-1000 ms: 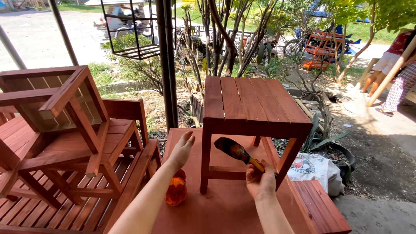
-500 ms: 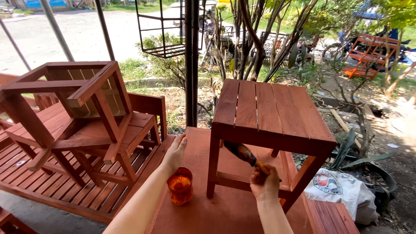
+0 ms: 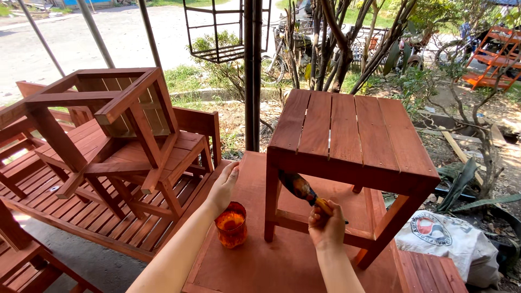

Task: The person paints a small wooden stool with reddish-brown stain using a paintbrush. They dip the brush into a can of stain, brush the legs and frame of the stool, rotate the stool to reach different sides, and continue coating the legs and lower rails.

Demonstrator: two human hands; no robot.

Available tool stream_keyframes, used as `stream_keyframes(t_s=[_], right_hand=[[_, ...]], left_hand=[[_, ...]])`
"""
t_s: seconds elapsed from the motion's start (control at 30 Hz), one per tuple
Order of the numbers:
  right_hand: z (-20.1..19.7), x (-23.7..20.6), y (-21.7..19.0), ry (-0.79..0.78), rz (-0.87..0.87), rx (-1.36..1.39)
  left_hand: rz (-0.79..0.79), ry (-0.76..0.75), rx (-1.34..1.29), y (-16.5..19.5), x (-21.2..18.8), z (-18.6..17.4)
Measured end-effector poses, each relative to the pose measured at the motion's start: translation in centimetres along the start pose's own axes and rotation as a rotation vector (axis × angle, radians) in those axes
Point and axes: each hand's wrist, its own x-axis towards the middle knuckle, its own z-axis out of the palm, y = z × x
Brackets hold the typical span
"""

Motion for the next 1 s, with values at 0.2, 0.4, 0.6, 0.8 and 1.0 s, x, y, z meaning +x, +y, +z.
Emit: stream_keyframes(t_s=[0.2, 0.4, 0.6, 0.8, 1.0], right_hand=[[-2.0, 0.1, 1.4, 0.064, -0.037, -0.111], [-2.6, -1.9, 0.6, 0.212, -0.061, -0.359], [-1.1, -3.9, 0.0, 0.194, -0.149, -0.586], [2.1, -4.6, -1.9, 0.103, -0.227, -0.811], [4.7, -5.1, -0.5, 0.094, -0.232, -1.015]], left_hand=[[0.039, 0.000, 0.036, -0.9, 0.8, 0.4], [0.025, -0.035, 0.071, -1.0, 0.8, 0.9], [-0.019, -0.082, 0.119, -0.1, 0.3, 2.1], [-0.037, -0.091, 0.093, -1.0, -0.1, 1.9], [0.041, -0.068, -0.010, -2.1, 0.0, -0.4]])
